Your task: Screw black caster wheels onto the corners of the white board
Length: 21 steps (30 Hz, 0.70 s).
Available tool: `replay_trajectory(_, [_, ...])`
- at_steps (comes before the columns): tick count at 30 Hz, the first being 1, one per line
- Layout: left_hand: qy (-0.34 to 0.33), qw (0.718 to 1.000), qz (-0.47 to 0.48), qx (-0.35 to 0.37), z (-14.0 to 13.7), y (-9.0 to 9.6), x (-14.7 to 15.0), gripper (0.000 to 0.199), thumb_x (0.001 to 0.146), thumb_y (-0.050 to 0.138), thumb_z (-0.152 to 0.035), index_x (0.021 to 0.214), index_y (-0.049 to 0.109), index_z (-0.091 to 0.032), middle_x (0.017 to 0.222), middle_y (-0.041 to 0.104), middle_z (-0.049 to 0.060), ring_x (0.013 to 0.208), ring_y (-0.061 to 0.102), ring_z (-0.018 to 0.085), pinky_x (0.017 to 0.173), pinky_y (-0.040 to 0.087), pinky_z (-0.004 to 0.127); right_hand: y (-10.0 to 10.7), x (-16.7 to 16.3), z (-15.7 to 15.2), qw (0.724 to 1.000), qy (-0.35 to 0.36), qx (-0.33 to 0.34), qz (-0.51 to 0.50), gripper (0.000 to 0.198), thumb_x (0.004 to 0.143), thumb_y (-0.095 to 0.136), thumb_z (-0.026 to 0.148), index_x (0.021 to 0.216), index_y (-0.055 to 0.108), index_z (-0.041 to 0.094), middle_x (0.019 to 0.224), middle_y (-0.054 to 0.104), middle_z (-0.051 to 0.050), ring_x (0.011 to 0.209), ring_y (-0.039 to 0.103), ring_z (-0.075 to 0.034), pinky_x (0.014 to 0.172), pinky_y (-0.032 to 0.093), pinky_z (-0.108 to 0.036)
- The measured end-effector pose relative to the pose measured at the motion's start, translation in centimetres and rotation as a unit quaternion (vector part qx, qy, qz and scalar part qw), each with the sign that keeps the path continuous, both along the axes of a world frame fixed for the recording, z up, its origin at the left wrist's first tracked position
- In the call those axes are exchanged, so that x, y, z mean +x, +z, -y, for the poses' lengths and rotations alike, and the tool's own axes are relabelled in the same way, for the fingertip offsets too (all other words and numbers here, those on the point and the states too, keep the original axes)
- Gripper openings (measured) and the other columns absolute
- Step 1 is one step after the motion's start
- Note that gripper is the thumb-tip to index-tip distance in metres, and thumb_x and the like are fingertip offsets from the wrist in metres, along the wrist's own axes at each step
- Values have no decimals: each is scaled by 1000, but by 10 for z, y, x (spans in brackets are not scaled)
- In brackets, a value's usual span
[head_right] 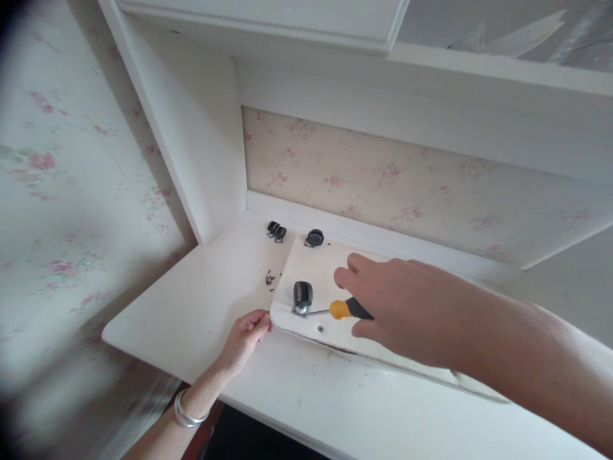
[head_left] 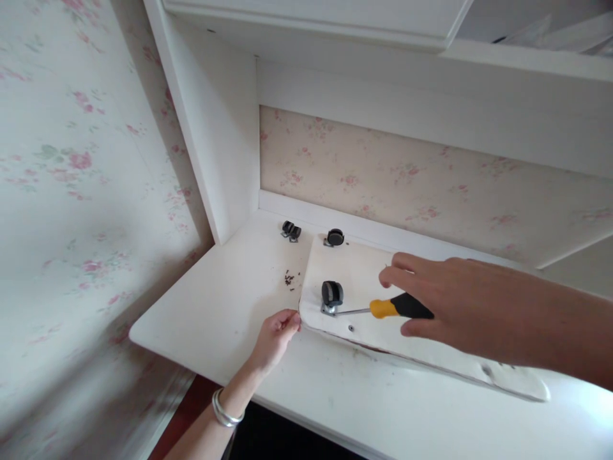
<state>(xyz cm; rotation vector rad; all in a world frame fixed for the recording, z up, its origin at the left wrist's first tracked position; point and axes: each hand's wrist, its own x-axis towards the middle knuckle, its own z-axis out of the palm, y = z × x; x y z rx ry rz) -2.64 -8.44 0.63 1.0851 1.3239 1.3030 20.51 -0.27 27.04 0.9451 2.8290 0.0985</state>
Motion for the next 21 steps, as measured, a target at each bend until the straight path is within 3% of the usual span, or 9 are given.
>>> replay_trajectory(4, [-1, 1000, -4, 7, 0, 0, 0, 38, 88, 54, -49, 66, 54, -18, 57, 40, -4, 56, 36, 12, 54, 25, 25, 5, 2, 11, 998, 24, -57, 15, 10, 89, 58, 32, 98, 63, 29, 99, 65, -2, 78, 62, -21, 66, 43, -35])
replay_trajectory(8, [2, 1000, -6, 8, 0, -3, 1, 38, 89, 54, -49, 66, 54, -18, 57, 39, -5, 56, 36, 12, 54, 25, 25, 3, 6, 17, 993, -6, -101, -55, 22, 92, 55, 35, 114, 59, 31, 106, 66, -2, 92, 62, -22, 76, 44, -34])
replay_trajectory(13, [2, 1000, -11, 7, 1, -4, 2, 38, 88, 54, -50, 68, 55, -18, 57, 40, -4, 58, 36, 12, 55, 25, 25, 11, 6, 20, 985, -55, -140, -85, 21, 92, 55, 36, 111, 59, 28, 97, 69, -2, 81, 61, -19, 68, 42, -30])
replay_trajectory(17, [5, 1000, -2, 11, 2, -2, 5, 36, 88, 56, -48, 68, 56, -18, 61, 44, -3, 59, 36, 12, 57, 27, 25, 25, -6, 25, 986, -51, -149, -62, 16, 93, 51, 28, 105, 61, 23, 86, 68, -4, 75, 58, -18, 65, 39, -29])
replay_trajectory(21, [21, 1000, -11, 8, 2, -4, 7, 37, 87, 56, -49, 68, 56, -18, 61, 45, -2, 58, 36, 12, 57, 28, 25, 23, -11, 27, 991, 2, -114, -69, 13, 93, 48, 26, 99, 59, 22, 82, 66, -4, 66, 57, -17, 54, 32, -26])
